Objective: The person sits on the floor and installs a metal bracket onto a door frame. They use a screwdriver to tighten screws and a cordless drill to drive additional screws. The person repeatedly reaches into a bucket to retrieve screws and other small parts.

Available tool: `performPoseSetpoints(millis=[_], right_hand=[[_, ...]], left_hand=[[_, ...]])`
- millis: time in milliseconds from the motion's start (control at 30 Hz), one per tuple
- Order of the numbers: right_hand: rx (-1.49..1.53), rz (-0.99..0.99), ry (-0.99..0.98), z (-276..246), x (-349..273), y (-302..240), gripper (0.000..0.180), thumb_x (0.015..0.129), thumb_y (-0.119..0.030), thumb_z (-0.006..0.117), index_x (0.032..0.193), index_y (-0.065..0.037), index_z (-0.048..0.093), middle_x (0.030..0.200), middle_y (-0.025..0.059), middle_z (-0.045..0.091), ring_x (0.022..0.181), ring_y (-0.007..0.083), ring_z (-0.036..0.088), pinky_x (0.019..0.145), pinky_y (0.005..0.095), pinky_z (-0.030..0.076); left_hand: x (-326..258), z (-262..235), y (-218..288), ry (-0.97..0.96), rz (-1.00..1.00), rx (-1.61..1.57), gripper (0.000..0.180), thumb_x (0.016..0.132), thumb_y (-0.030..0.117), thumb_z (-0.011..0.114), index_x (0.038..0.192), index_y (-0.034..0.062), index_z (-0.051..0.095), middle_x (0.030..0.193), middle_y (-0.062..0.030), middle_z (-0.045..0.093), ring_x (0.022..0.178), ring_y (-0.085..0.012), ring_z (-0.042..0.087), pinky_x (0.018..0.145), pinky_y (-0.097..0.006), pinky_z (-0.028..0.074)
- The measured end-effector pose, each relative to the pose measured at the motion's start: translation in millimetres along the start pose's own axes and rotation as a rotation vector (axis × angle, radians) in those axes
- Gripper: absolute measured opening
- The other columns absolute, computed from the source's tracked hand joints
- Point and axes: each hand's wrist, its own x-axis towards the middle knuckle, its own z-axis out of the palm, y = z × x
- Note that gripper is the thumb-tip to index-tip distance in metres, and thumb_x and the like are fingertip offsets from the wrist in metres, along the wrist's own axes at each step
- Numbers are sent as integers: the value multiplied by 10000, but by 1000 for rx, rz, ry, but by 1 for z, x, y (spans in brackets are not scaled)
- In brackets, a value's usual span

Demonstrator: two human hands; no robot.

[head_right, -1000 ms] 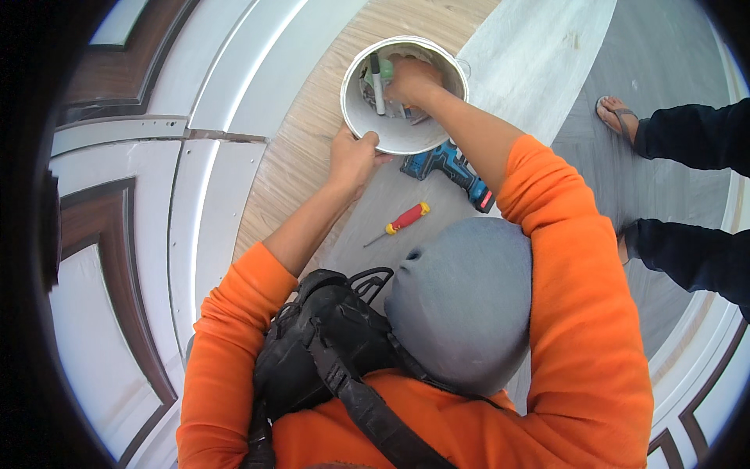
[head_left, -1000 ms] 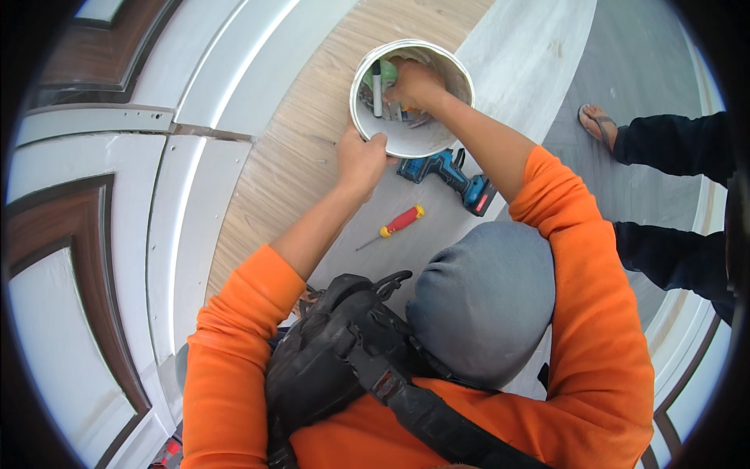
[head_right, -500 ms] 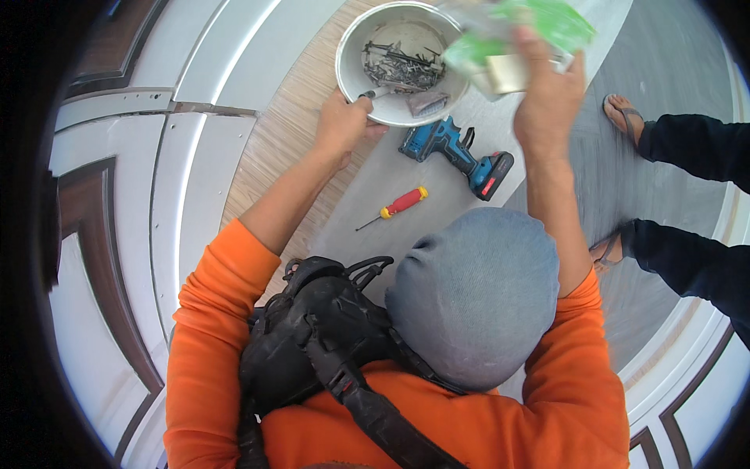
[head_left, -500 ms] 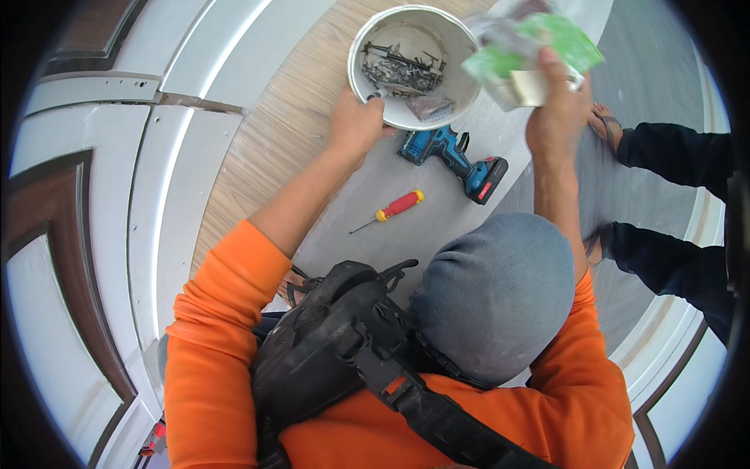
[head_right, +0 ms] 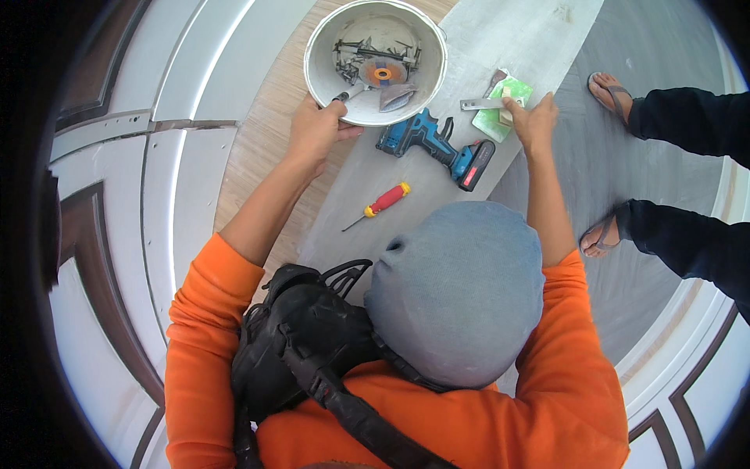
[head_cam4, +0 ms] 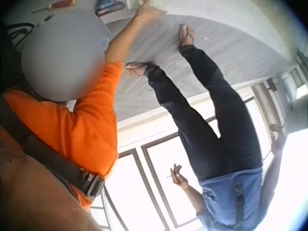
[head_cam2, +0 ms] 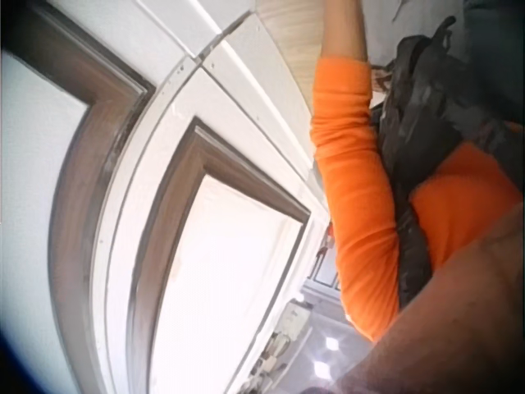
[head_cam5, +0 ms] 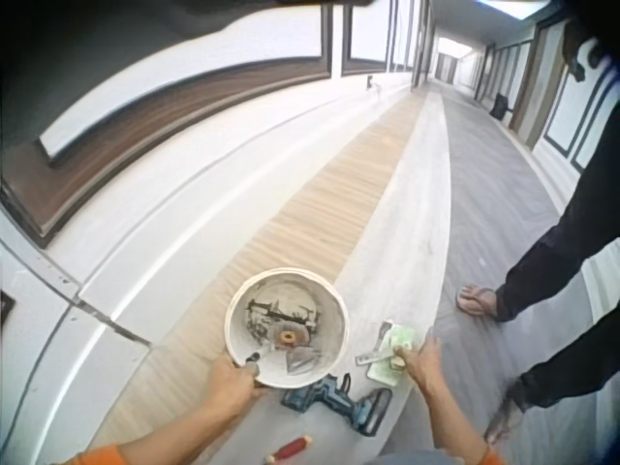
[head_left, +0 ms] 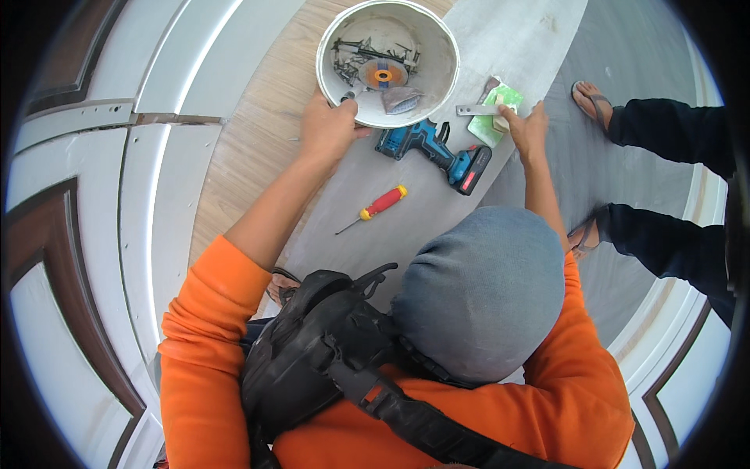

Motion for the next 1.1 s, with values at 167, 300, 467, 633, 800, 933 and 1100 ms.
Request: performPoseSetpoints(millis=[167, 300, 467, 633, 800, 933, 1100], right_hand=[[415, -486, -24, -40, -40, -182, 278, 876, 1, 678, 1148, -47, 708, 1058, 103, 720, 945, 230, 706, 834, 342, 563], [85, -713, -618, 13, -50, -270, 309, 928, -77, 599, 1222, -22, 678, 1187, 159, 709, 1075, 316, 696, 965, 427, 540], [-354, -547, -786, 111, -14, -260, 517, 850, -154, 669, 1326, 34, 595, 1368, 238, 604, 1181, 375, 656, 997, 452, 537], [-331, -751, -881, 73, -50, -272, 320, 888, -165, 629, 1125, 29, 719, 1155, 241, 715, 1048, 387, 716, 902, 468, 571], [-346, -674, -1081, 66, -45, -268, 244, 883, -145, 617, 996, 16, 762, 995, 235, 749, 950, 403, 734, 842, 478, 582], [-291, -639, -1089, 67, -54, -260, 370, 887, -99, 563, 1236, -6, 646, 1086, 252, 725, 1014, 440, 695, 891, 503, 548], [-228, -635, -1011, 64, -62, -255, 445, 889, -98, 558, 1322, -11, 613, 1136, 262, 710, 1074, 445, 673, 941, 502, 530]], left_hand=[[-3, -4, -9, 46, 10, 3, 416, 925, 12, 514, 1317, -118, 471, 1191, -254, 649, 983, -317, 731, 808, -400, 665], [-5, 2, -21, 41, 54, -28, 388, 929, 9, 509, 1296, -115, 487, 1185, -245, 652, 980, -316, 733, 815, -403, 663], [-5, 15, -14, 19, 83, -56, 365, 931, 10, 511, 1272, -118, 498, 1177, -240, 654, 976, -318, 734, 822, -399, 662], [-2, 0, -7, 32, -3, -132, 362, 934, 21, 512, 1272, -106, 499, 1176, -234, 659, 999, -312, 729, 844, -400, 657], [-4, 3, -12, 29, 22, -124, 342, 941, 28, 510, 1257, -102, 516, 1171, -223, 666, 995, -296, 726, 850, -403, 653], [-5, 1, -15, 22, 28, -123, 330, 945, 23, 507, 1248, -106, 520, 1197, -216, 655, 998, -289, 721, 852, -407, 654], [-7, 0, -20, 22, 43, -110, 350, 942, 9, 506, 1270, -111, 510, 1219, -217, 641, 1002, -286, 719, 858, -404, 656]])
